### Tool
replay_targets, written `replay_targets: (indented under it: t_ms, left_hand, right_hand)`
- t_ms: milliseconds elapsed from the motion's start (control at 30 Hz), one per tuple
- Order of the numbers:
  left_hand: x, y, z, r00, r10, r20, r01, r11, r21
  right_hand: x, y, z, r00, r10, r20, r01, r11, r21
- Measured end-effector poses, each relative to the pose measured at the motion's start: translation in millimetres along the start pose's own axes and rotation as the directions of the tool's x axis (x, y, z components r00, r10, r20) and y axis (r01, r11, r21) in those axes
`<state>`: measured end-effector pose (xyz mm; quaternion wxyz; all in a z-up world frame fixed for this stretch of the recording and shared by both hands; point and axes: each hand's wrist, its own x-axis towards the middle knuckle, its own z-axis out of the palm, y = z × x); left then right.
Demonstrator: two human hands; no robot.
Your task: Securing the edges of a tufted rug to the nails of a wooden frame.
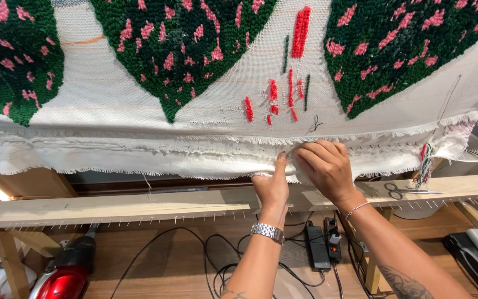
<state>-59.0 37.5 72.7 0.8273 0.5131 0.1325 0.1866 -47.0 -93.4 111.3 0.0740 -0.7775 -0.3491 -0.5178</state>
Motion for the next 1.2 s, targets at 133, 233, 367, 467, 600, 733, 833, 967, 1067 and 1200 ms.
replay_targets:
  t_ms: [133, 233, 367, 467, 600, 733, 833, 967, 1067, 1200]
  left_hand:
    - [-1.3, 4.4, 1.3, 0.999, -0.026, -0.035, 0.025, 1.000, -0.014]
    - [0.8, -3.6, 0.9, 1.000, -0.006, -0.029, 0.002, 0.992, -0.128]
    - [-6.2, 2.0, -3.5, 0.997, 0.077, -0.007, -0.077, 0.984, -0.161]
    - [-3.1, 1.3, -7.5, 0.977, 0.214, -0.009, -0.210, 0.952, -0.224]
    - [-4.2, 17.0, -9.0, 0.992, 0.090, -0.086, -0.110, 0.957, -0.270]
    - [-4.8, 23.9, -5.8, 0.990, 0.113, -0.085, -0.131, 0.957, -0.257]
    - [-2.1, 22.3, -8.0, 0.997, 0.034, -0.064, -0.046, 0.978, -0.203]
    - [-3.6, 20.1, -13.9, 0.995, 0.077, -0.062, -0.086, 0.984, -0.155]
    - [-5.0, 17.2, -17.7, 0.995, 0.091, -0.036, -0.093, 0.993, -0.077]
    - [-1.6, 9.6, -22.7, 0.989, 0.151, -0.009, -0.150, 0.981, -0.125]
  right_hand:
    - [4.2, -4.0, -3.2, 0.999, 0.030, 0.017, -0.031, 0.999, 0.031]
    - [7.4, -9.2, -6.0, 0.997, 0.071, 0.030, -0.073, 0.996, 0.043]
    - [11.0, -12.2, -2.5, 0.998, 0.062, 0.032, -0.065, 0.996, 0.068]
    - [18.0, -18.5, -1.0, 1.000, 0.015, 0.010, -0.016, 0.995, 0.101]
    - [19.3, -20.0, 1.6, 1.000, -0.015, 0.011, 0.014, 0.996, 0.093]
    - [17.8, -18.3, 4.4, 0.999, -0.036, 0.000, 0.036, 0.997, 0.075]
    - [17.3, -17.7, 6.1, 0.999, -0.041, -0.018, 0.042, 0.997, 0.071]
    - [16.3, -18.7, 8.1, 0.999, -0.026, -0.021, 0.027, 0.996, 0.084]
    - [16.3, -17.0, 9.1, 1.000, -0.012, -0.018, 0.013, 0.997, 0.074]
    - [14.3, -17.9, 10.7, 1.000, -0.014, -0.018, 0.015, 0.997, 0.070]
